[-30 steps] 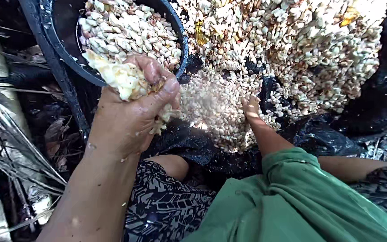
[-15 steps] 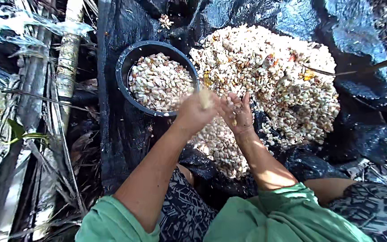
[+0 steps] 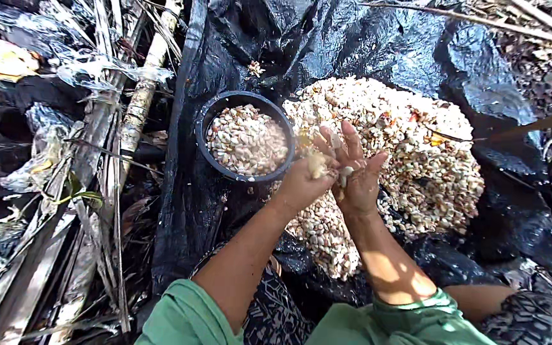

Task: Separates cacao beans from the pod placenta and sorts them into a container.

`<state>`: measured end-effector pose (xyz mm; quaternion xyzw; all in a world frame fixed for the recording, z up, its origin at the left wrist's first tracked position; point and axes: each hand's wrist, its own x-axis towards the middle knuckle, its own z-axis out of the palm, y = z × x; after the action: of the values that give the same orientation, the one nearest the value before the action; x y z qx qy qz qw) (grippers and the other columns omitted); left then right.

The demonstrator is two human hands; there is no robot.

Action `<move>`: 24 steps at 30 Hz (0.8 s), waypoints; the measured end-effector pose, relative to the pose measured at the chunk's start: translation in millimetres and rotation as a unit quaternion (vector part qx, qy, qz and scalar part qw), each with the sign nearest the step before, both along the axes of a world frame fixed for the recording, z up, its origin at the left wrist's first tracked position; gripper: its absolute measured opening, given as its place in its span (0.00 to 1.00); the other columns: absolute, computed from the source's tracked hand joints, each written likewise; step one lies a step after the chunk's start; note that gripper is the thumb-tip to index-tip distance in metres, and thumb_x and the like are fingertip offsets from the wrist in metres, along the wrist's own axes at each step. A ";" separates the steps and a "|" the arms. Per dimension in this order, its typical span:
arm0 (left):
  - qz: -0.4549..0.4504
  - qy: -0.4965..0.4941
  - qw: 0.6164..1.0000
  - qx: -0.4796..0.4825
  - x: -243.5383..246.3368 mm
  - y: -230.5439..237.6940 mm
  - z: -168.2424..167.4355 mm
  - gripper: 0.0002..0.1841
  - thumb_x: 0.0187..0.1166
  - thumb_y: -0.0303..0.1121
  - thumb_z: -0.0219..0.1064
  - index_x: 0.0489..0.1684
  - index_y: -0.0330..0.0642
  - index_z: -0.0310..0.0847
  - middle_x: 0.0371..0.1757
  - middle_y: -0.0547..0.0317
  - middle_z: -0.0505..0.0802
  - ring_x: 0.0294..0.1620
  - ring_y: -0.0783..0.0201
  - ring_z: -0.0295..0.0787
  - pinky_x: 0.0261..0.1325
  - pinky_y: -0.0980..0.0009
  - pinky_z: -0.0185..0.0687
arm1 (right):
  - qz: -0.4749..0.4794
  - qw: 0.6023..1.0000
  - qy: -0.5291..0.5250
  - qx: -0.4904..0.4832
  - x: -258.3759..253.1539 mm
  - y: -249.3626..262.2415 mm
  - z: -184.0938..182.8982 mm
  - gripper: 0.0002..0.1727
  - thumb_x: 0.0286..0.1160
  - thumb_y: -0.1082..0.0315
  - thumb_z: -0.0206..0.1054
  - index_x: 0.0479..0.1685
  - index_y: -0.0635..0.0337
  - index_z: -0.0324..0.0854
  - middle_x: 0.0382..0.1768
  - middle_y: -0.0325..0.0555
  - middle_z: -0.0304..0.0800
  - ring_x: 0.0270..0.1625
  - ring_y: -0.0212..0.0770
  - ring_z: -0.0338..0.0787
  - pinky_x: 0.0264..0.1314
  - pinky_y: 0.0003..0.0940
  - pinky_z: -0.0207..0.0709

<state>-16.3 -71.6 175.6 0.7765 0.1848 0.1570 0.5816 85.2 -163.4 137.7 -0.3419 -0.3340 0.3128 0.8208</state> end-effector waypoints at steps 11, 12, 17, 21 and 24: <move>0.079 -0.090 0.964 -0.239 -12.2 17.2 4.8 0.11 0.78 0.23 0.64 0.54 0.42 0.85 0.37 0.62 0.92 0.32 0.73 0.87 0.36 0.75 0.87 | -0.166 0.936 -0.286 -0.122 5.9 -10.6 -13.6 0.20 0.78 0.61 0.72 0.64 0.61 0.80 0.50 0.33 0.87 0.42 0.20 0.86 0.44 0.20 0.85; 0.080 -0.093 0.964 -0.237 -12.1 16.0 4.4 0.11 0.77 0.22 0.65 0.53 0.42 0.85 0.37 0.62 0.92 0.32 0.73 0.88 0.36 0.75 0.87 | -0.168 0.930 -0.307 -0.110 5.7 -8.8 -9.9 0.20 0.77 0.63 0.73 0.62 0.65 0.80 0.50 0.37 0.87 0.42 0.21 0.86 0.45 0.19 0.85; 0.042 -0.102 0.969 -0.220 -14.8 18.3 3.3 0.13 0.75 0.18 0.65 0.52 0.41 0.86 0.38 0.62 0.93 0.31 0.74 0.88 0.35 0.77 0.87 | -0.212 0.864 -0.452 -0.069 11.0 -5.4 1.7 0.12 0.76 0.69 0.72 0.46 0.72 0.83 0.40 0.50 0.89 0.37 0.25 0.86 0.45 0.16 0.82; 0.030 -0.090 0.965 -0.245 -16.1 14.9 6.5 0.11 0.77 0.20 0.63 0.51 0.40 0.85 0.35 0.62 0.93 0.29 0.74 0.88 0.33 0.78 0.86 | -0.246 0.809 -0.531 -0.058 12.9 -5.8 7.6 0.13 0.81 0.67 0.68 0.40 0.72 0.83 0.34 0.53 0.87 0.34 0.32 0.86 0.43 0.20 0.82; 0.054 -0.061 0.965 -0.249 -16.9 13.3 9.8 0.10 0.77 0.20 0.63 0.49 0.41 0.86 0.33 0.64 0.92 0.28 0.74 0.87 0.34 0.78 0.86 | -0.252 0.789 -0.556 -0.072 12.1 -5.1 8.2 0.11 0.82 0.69 0.65 0.38 0.71 0.83 0.32 0.53 0.87 0.33 0.36 0.87 0.42 0.24 0.83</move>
<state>-33.1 -58.2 185.4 0.5851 0.2236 0.1845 0.7574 97.3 -168.5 145.9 -0.5867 -0.6112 -0.1264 0.5161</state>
